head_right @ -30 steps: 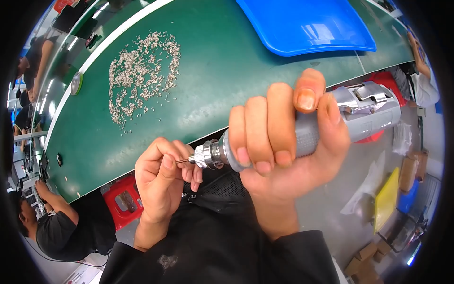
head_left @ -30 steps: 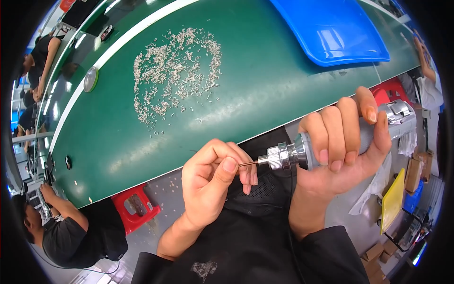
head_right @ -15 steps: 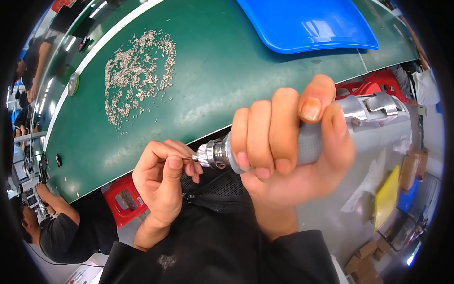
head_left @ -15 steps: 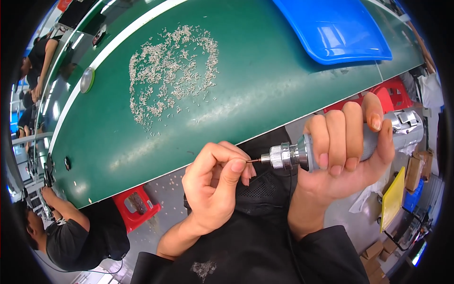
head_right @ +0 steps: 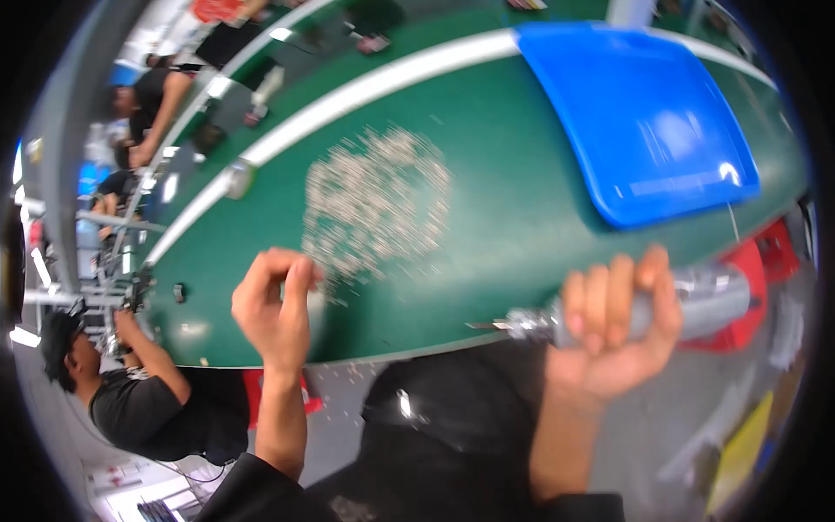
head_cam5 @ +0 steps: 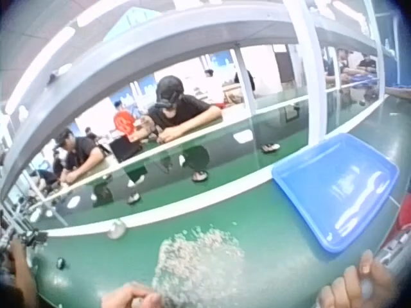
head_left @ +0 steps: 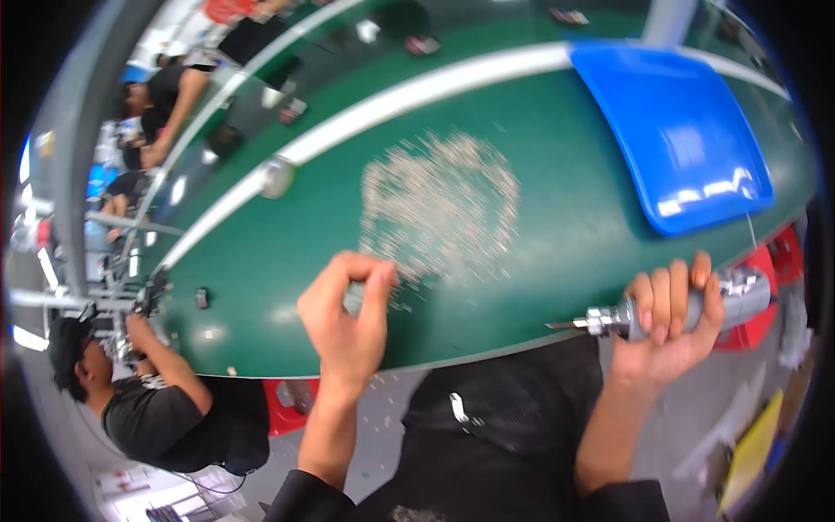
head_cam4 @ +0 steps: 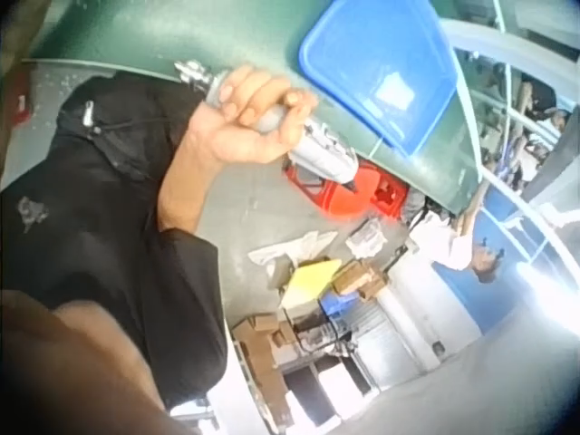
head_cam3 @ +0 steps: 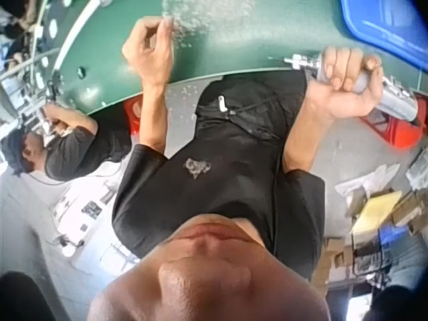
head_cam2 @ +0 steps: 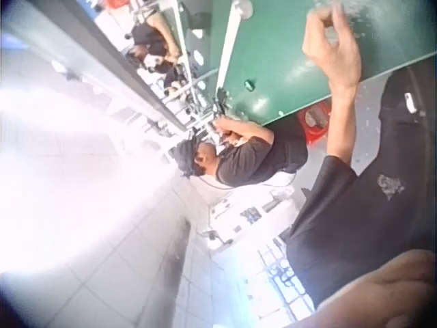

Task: Assemble small electronic components by inserting small pins or fasteners into circuit boards or electronic housings using an electric screwdriver.

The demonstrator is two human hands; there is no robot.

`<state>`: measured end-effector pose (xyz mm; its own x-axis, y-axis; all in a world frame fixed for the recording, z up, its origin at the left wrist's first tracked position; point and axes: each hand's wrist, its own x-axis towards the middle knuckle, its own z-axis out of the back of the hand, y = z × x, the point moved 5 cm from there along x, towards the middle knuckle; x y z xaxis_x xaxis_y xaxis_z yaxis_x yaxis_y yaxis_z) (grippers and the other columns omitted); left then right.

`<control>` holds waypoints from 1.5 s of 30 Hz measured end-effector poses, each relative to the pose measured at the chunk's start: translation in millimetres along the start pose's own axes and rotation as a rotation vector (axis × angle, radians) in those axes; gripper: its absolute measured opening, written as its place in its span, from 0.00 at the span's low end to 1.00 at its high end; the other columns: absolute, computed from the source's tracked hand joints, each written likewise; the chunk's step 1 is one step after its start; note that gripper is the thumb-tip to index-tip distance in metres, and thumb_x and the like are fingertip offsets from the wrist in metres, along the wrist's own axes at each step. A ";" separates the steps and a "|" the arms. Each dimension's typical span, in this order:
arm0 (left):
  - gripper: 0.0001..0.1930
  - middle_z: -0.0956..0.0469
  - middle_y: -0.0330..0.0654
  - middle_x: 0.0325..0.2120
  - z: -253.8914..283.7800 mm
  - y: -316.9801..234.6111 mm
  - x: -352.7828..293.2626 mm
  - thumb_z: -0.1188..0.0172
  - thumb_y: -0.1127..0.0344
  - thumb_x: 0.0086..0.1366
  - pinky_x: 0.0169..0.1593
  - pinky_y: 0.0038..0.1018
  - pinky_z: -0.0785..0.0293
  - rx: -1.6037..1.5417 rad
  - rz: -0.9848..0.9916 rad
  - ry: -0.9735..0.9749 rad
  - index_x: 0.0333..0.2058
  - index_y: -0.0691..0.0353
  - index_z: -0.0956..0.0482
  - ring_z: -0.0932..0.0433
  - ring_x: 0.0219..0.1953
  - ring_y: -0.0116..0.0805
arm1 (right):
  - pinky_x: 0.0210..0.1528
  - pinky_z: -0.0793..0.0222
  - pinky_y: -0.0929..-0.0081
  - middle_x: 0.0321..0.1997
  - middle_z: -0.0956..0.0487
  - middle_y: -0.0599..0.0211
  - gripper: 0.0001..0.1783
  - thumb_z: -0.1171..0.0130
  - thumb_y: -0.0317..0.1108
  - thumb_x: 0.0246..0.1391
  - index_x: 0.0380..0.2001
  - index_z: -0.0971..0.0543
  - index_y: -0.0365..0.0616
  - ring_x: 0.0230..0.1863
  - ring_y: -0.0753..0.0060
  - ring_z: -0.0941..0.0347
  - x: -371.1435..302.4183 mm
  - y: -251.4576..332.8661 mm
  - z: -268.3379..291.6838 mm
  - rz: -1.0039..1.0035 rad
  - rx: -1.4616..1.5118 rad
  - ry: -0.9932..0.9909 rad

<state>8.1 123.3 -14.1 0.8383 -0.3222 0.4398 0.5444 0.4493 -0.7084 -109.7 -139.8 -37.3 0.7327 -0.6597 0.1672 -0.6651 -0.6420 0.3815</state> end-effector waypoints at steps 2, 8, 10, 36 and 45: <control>0.10 0.26 0.38 0.19 26.3 40.1 51.5 0.49 0.72 0.66 0.27 0.17 0.35 0.201 0.023 -0.039 0.26 0.70 0.26 0.31 0.21 0.20 | 0.17 0.48 0.83 0.11 0.44 0.77 0.09 0.58 0.36 0.62 0.30 0.35 0.45 0.10 0.84 0.51 2.2 -7.1 8.5 0.008 0.012 -0.135; 0.15 0.23 0.54 0.33 81.9 158.1 181.4 0.44 0.61 0.60 0.43 0.42 0.28 0.737 0.197 -0.021 0.41 0.67 0.28 0.23 0.39 0.53 | 0.15 0.48 0.81 0.11 0.46 0.77 0.08 0.57 0.35 0.61 0.29 0.36 0.45 0.09 0.84 0.51 -0.5 -19.6 17.8 -0.034 0.018 -0.179; 0.22 0.25 0.58 0.37 75.5 187.0 203.5 0.41 0.55 0.57 0.46 0.43 0.28 0.845 0.222 -0.004 0.42 0.67 0.29 0.24 0.42 0.57 | 0.14 0.47 0.81 0.10 0.45 0.77 0.08 0.57 0.36 0.61 0.29 0.36 0.45 0.09 0.84 0.51 -0.7 -19.2 16.6 -0.023 0.024 -0.178; 0.25 0.30 0.48 0.50 -117.2 -77.7 8.8 0.40 0.82 0.48 0.49 0.37 0.30 0.052 -0.625 0.733 0.48 0.69 0.28 0.30 0.47 0.50 | 0.17 0.41 0.76 0.09 0.41 0.75 0.09 0.58 0.38 0.61 0.31 0.34 0.45 0.09 0.80 0.46 -43.6 -2.5 15.7 -0.220 0.013 -0.047; 0.16 0.24 0.50 0.40 -122.3 -87.3 2.4 0.42 0.78 0.46 0.34 0.28 0.22 0.129 -0.777 0.649 0.37 0.75 0.23 0.25 0.41 0.41 | 0.18 0.41 0.77 0.09 0.41 0.75 0.09 0.59 0.37 0.60 0.28 0.34 0.47 0.09 0.79 0.46 -61.6 -25.3 16.6 -0.331 -0.010 -0.183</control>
<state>-41.2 -18.6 -18.7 0.0945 -0.9351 0.3415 0.9620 -0.0025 -0.2731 -140.5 -89.4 -72.3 0.8693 -0.4766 -0.1311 -0.3945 -0.8287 0.3970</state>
